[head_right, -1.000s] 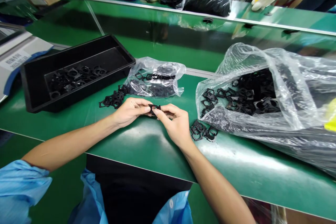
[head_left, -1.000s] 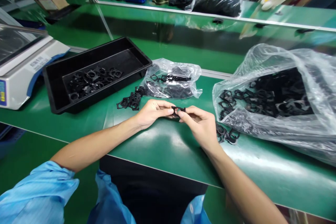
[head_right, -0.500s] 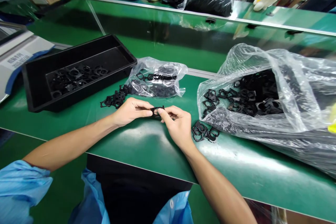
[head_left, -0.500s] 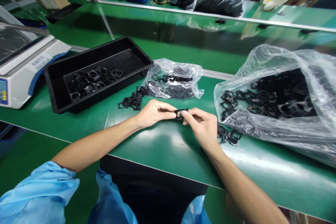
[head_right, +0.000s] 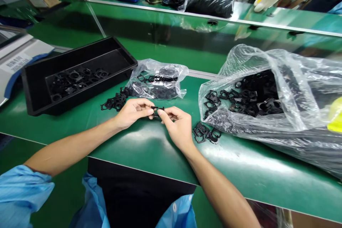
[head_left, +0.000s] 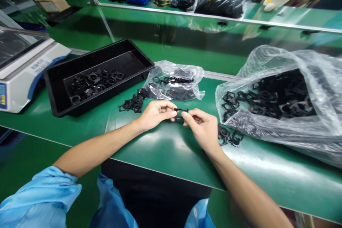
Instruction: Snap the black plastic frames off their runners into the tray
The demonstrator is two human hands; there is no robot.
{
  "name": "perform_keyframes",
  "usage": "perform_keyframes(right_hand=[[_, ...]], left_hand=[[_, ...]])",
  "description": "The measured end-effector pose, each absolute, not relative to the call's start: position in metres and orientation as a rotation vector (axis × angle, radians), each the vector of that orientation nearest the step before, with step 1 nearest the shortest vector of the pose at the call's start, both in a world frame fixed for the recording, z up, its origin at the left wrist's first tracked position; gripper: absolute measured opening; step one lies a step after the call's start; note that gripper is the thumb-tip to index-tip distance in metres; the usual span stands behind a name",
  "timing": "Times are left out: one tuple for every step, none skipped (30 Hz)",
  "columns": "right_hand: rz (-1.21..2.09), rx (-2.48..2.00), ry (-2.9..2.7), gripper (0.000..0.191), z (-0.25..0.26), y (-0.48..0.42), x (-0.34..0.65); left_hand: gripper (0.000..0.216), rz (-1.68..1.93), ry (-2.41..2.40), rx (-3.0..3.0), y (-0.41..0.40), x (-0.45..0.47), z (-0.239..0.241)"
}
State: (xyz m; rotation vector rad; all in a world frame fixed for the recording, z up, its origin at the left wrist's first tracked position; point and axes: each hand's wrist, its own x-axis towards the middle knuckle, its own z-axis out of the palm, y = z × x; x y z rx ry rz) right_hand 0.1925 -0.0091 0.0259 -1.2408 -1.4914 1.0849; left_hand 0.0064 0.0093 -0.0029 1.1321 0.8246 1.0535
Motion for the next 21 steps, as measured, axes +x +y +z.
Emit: perform_keyframes(right_hand=[[1.07,-1.246,-1.501,0.036,0.0254,-0.0087,0.1929],[1.06,-1.253,-1.517,0.037,0.0248,-0.0081,0.1934],[1.057,-1.26,-1.537,0.037,0.024,-0.0072,0.194],[1.066,-1.265,-1.562,0.038,0.0231,-0.0062,0.1946],[1.093,-1.265,-1.591,0.04,0.0223,-0.0051,0.195],[1.139,-1.257,-1.619,0.042,0.0216,-0.0041,0.1952],[1.2,-1.245,-1.64,0.044,0.021,-0.0032,0.1952],[1.266,-1.232,-1.643,0.046,0.0206,-0.0025,0.1949],[1.325,-1.218,-1.625,0.048,0.0205,-0.0019,0.1946],[1.374,-1.207,-1.595,0.05,0.0206,-0.0015,0.1942],[1.404,-1.201,-1.559,0.052,0.0209,-0.0011,0.1938],[1.418,-1.195,-1.522,0.052,0.0213,-0.0009,0.1935],[1.427,-1.188,-1.496,0.052,0.0219,-0.0006,0.1932],[1.435,-1.178,-1.48,0.051,0.0223,-0.0005,0.1929],[1.443,-1.167,-1.472,0.048,0.0226,-0.0003,0.1928],[1.447,-1.158,-1.466,0.046,0.0224,-0.0003,0.1926],[1.443,-1.152,-1.461,0.045,0.0219,-0.0003,0.1926],[1.428,-1.151,-1.462,0.044,0.021,-0.0004,0.1927],[1.399,-1.156,-1.468,0.043,0.0198,-0.0007,0.1929],[1.353,-1.165,-1.482,0.041,0.0186,-0.001,0.1932],[1.296,-1.175,-1.505,0.039,0.0174,-0.0014,0.1936]], left_hand=[[0.035,1.069,0.837,1.154,0.0083,0.0073,-0.0042],[0.035,1.078,0.854,1.175,0.0075,0.008,-0.0053],[0.035,1.084,0.873,1.198,0.0069,0.0084,-0.0062],[0.035,1.088,0.891,1.221,0.0065,0.0087,-0.0067],[0.035,1.087,0.902,1.243,0.0063,0.0087,-0.0067],[0.035,1.081,0.901,1.262,0.0063,0.0085,-0.0064],[0.036,1.064,0.887,1.275,0.0064,0.0082,-0.0058],[0.036,1.036,0.864,1.278,0.0064,0.008,-0.0051],[0.036,1.002,0.834,1.273,0.0064,0.0077,-0.0046],[0.035,0.971,0.806,1.259,0.0063,0.0076,-0.0042],[0.034,0.954,0.786,1.236,0.0063,0.0075,-0.0041],[0.034,0.954,0.775,1.206,0.0063,0.0075,-0.0043],[0.034,0.969,0.775,1.169,0.0064,0.0076,-0.0047],[0.034,0.992,0.783,1.129,0.0066,0.0075,-0.0052],[0.035,1.018,0.794,1.09,0.007,0.0074,-0.0057],[0.036,1.04,0.808,1.059,0.0076,0.0073,-0.006],[0.037,1.054,0.818,1.039,0.0082,0.0071,-0.0063],[0.037,1.061,0.825,1.032,0.0087,0.0069,-0.0064],[0.038,1.066,0.832,1.034,0.0092,0.0067,-0.0063],[0.038,1.07,0.838,1.041,0.0096,0.0066,-0.0061],[0.037,1.074,0.846,1.049,0.0098,0.0066,-0.0059]])
